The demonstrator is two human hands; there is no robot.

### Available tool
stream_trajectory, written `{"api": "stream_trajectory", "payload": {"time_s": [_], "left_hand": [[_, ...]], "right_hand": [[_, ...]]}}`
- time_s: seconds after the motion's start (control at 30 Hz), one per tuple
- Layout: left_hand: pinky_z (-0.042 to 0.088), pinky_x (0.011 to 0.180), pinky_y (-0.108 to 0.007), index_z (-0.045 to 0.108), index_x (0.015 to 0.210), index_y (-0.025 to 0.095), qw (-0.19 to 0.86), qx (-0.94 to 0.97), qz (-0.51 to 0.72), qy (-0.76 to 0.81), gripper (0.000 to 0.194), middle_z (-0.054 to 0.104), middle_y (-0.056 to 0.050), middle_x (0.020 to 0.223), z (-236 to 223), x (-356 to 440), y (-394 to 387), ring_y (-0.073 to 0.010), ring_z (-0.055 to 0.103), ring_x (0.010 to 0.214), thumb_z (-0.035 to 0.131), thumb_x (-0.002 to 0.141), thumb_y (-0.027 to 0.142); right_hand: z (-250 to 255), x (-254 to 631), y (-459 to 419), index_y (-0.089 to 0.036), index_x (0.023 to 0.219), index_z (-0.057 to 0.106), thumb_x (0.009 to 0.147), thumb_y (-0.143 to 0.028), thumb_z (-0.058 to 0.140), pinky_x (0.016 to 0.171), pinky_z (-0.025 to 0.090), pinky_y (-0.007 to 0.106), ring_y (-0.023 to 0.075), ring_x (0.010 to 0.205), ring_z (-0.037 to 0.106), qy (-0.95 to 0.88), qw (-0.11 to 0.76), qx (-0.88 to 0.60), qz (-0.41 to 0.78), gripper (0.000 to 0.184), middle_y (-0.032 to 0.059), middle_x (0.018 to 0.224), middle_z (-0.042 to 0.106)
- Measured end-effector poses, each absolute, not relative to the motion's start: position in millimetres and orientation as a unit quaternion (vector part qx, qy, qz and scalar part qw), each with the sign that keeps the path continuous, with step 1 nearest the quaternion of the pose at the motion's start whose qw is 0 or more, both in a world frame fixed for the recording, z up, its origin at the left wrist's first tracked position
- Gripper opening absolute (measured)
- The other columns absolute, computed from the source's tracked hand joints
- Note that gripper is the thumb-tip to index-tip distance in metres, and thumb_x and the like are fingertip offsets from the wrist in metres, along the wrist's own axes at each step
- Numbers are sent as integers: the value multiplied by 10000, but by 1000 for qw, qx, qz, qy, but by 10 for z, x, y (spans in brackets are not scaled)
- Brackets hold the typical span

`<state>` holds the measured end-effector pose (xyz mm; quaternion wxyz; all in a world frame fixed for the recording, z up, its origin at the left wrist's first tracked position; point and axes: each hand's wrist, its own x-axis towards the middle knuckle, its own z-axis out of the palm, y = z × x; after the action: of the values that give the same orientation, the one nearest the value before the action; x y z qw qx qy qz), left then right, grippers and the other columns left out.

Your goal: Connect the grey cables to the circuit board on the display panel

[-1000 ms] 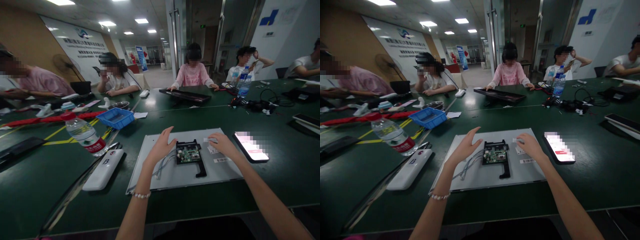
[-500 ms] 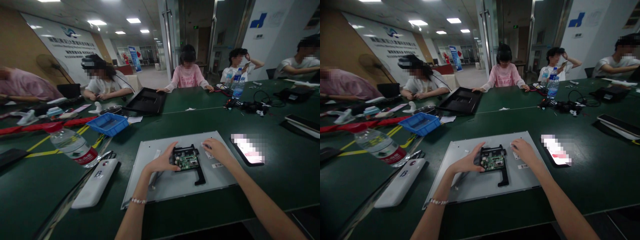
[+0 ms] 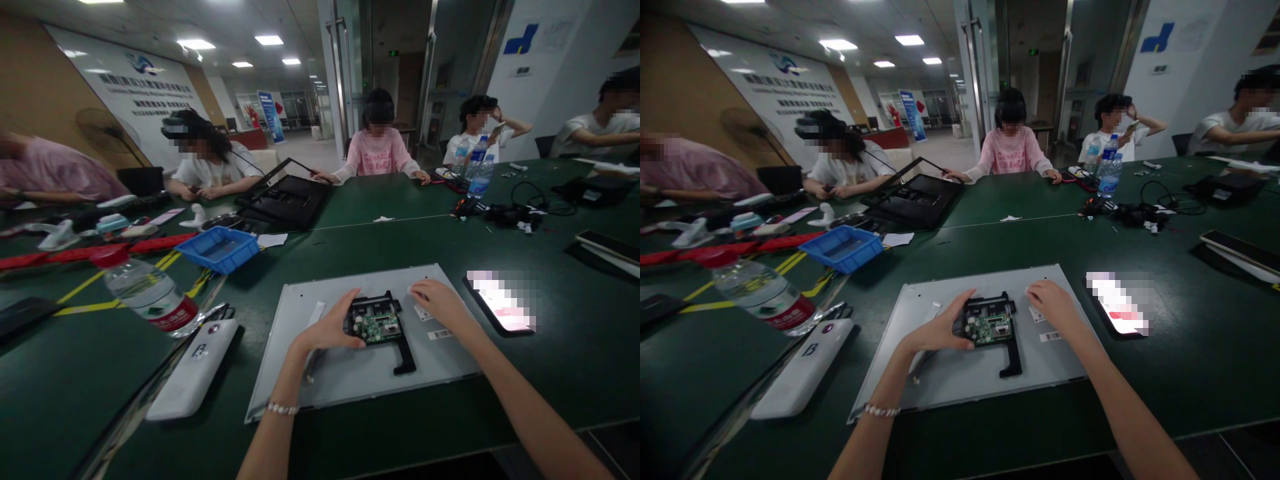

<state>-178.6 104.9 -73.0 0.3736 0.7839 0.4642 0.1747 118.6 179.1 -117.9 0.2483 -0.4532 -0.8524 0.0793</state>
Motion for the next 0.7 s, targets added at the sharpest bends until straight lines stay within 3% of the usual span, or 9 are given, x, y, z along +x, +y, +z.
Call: {"api": "stream_trajectory", "payload": {"time_s": [0.4,0.53,0.7], "left_hand": [[96,1139,-492,51,1454,184,370,781,169,473,1120,70,-142,1519,-724,-1780,1043,-325,98,1387,758,615,409],[102,1139,-484,49,1452,185,367,784,166,471,1117,67,-138,1520,-741,-1785,1056,-314,99,1388,756,619,412],[99,1136,-494,52,1453,195,367,788,168,466,1107,60,-130,1522,-755,-1790,1061,-321,90,1388,747,624,426]], "right_hand": [[-1035,1357,1722,-191,933,677,740,-243,593,705,479,288,171,776,621,-821,209,-442,296,217,59,916,667],[-1014,1369,1724,-190,794,675,726,-183,565,675,458,273,166,741,617,-813,197,-463,293,130,38,808,673],[-1038,1433,1780,-196,802,675,752,-203,549,667,448,268,173,747,629,-774,207,-546,245,136,37,781,683]]}}
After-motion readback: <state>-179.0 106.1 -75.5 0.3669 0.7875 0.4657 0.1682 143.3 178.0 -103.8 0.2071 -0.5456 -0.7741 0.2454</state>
